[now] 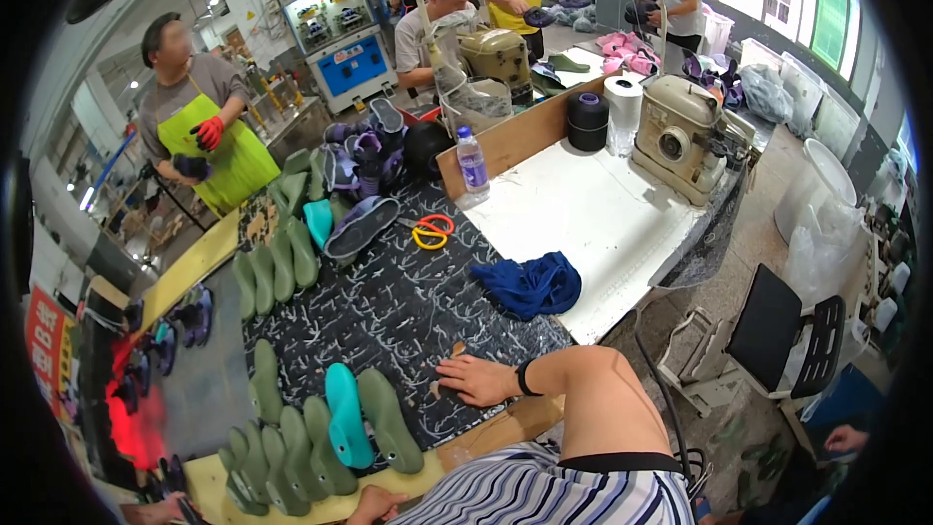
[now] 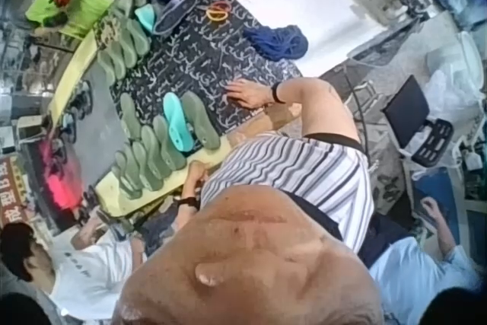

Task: Organize and align shoe lasts and upper components on a workbench in a shoe factory.

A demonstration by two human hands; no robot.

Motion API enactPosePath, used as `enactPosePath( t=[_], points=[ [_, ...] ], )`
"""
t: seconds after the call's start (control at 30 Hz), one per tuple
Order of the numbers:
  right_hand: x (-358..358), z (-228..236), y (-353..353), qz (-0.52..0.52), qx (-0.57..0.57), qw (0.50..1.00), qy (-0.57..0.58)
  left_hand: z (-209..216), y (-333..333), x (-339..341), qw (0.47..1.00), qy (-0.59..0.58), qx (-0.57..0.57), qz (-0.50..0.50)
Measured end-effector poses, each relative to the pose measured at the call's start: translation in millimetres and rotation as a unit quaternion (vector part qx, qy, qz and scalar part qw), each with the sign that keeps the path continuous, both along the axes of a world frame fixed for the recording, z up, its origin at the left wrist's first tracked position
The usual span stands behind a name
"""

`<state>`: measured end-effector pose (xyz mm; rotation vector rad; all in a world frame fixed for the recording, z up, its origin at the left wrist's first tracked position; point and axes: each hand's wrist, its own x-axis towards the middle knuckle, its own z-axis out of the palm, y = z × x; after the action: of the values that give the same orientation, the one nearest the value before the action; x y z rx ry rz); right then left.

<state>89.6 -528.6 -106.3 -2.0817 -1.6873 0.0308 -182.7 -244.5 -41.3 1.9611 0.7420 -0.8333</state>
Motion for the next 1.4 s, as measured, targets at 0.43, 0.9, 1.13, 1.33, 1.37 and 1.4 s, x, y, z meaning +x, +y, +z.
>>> enactPosePath(
  t=[0.43, 0.9, 1.13, 1.33, 1.37, 1.4],
  points=[
    [-8.5, -4.2, 3.3, -0.018, 0.036, 0.999, 0.006, -57.8, 37.8, -17.3, 0.995, -0.024, -0.005, -0.097],
    [-3.8, -31.7, -5.1, -0.041, 0.113, 0.991, -0.055, -50.6, 76.8, 56.5, 0.966, 0.167, -0.01, -0.198],
    [-4.6, -35.2, 1.8, -0.033, 0.111, 0.992, -0.059, -52.2, 89.1, 55.5, 0.954, 0.198, 0.007, -0.224],
    [-3.0, -32.5, 0.9, -0.031, 0.1, 0.993, -0.057, -60.9, 91.0, 41.1, 0.956, 0.206, -0.001, -0.209],
    [-2.9, -32.0, 1.2, -0.032, 0.094, 0.993, -0.058, -62.9, 90.8, 37.8, 0.956, 0.207, -0.003, -0.206],
    [-3.1, -32.4, 1.2, -0.034, 0.089, 0.994, -0.055, -64.7, 90.6, 35.2, 0.956, 0.208, -0.006, -0.204]
  ],
)
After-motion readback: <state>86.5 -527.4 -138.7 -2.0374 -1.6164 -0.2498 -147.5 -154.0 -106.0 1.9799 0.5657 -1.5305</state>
